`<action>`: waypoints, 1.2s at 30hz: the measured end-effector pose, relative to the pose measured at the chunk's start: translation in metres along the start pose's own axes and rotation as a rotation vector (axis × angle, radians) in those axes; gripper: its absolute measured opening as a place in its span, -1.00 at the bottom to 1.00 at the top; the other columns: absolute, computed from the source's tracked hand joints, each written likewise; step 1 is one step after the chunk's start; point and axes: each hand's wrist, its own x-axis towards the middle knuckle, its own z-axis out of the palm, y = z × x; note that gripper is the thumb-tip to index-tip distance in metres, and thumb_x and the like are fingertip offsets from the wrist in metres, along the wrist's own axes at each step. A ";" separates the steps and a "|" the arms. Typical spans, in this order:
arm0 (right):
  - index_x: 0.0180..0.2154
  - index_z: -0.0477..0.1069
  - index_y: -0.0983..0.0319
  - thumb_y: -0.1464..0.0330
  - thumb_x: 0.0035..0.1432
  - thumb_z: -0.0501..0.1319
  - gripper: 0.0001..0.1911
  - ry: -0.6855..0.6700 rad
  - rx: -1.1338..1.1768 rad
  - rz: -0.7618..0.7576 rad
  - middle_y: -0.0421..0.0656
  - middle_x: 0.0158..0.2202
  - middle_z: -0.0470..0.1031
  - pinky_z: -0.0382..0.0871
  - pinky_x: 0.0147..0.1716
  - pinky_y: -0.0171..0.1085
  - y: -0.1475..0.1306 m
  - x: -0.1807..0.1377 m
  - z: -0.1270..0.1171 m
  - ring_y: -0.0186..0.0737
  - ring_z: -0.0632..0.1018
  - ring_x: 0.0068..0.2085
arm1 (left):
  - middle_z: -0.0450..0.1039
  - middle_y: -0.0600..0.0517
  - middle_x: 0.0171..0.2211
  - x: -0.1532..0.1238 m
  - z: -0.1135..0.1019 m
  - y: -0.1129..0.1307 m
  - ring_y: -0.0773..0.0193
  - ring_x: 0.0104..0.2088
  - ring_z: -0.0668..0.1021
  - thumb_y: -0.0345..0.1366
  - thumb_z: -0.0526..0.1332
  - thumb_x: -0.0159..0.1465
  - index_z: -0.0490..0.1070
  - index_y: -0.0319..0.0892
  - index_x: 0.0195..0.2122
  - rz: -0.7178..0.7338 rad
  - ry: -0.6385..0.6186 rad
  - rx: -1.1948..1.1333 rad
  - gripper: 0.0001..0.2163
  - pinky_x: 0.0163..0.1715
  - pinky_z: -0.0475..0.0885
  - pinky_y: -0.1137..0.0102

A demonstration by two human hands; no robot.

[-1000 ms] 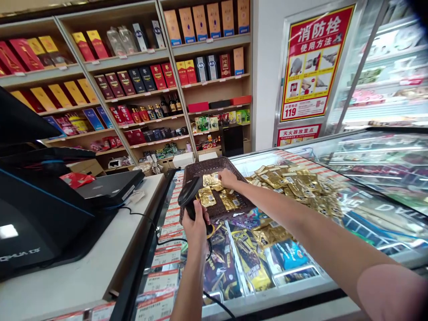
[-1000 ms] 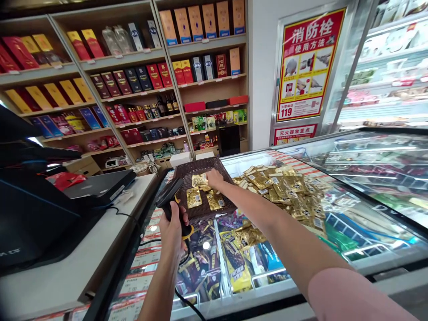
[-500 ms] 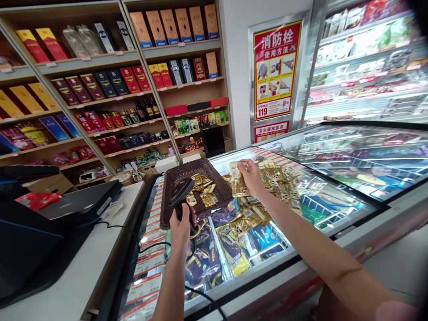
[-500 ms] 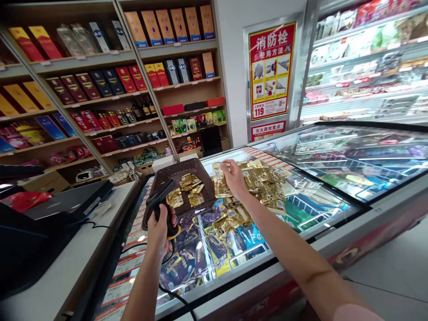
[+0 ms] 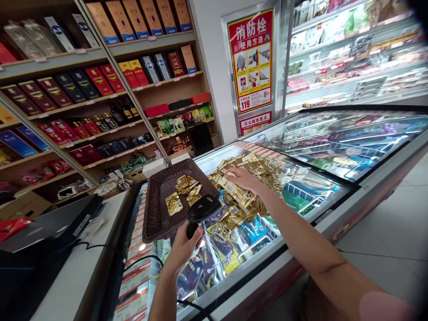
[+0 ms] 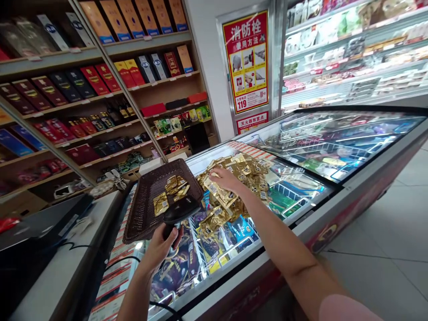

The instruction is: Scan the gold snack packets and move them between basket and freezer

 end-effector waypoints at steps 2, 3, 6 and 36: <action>-0.24 0.47 0.24 0.07 0.18 0.14 -0.62 -0.004 0.046 0.016 -0.27 -0.50 0.24 0.07 -0.41 -0.31 0.001 0.000 0.000 -0.30 0.24 -0.45 | 0.22 0.16 -0.61 -0.001 0.002 0.003 0.47 -0.65 0.24 0.12 0.25 0.16 0.32 -0.20 -0.43 0.004 -0.040 0.019 -0.57 -0.65 0.16 0.52; -0.25 0.47 0.24 0.07 0.17 0.15 -0.63 -0.007 0.062 0.026 -0.28 -0.51 0.23 0.06 -0.42 -0.31 0.001 0.000 0.000 -0.31 0.23 -0.46 | 0.23 0.15 -0.61 -0.001 0.003 0.005 0.47 -0.65 0.24 0.13 0.25 0.15 0.32 -0.20 -0.43 0.007 -0.049 0.026 -0.56 -0.65 0.15 0.52; -0.27 0.47 0.22 0.08 0.17 0.15 -0.66 -0.016 0.083 0.041 -0.31 -0.55 0.16 0.04 -0.44 -0.32 0.003 0.000 0.002 -0.32 0.20 -0.49 | 0.22 0.15 -0.61 -0.003 0.005 0.010 0.47 -0.64 0.23 0.14 0.24 0.15 0.33 -0.20 -0.44 0.021 -0.014 0.034 -0.56 -0.64 0.13 0.52; -0.10 0.43 0.15 0.18 0.36 -0.01 -0.69 0.155 -0.419 0.121 -0.07 -0.41 0.50 0.22 -0.33 -0.23 0.024 0.010 0.006 -0.08 0.50 -0.33 | 0.26 0.13 -0.63 -0.001 0.004 0.011 0.44 -0.64 0.26 0.09 0.32 0.09 0.35 -0.20 -0.44 -0.016 0.072 -0.007 -0.59 -0.63 0.17 0.50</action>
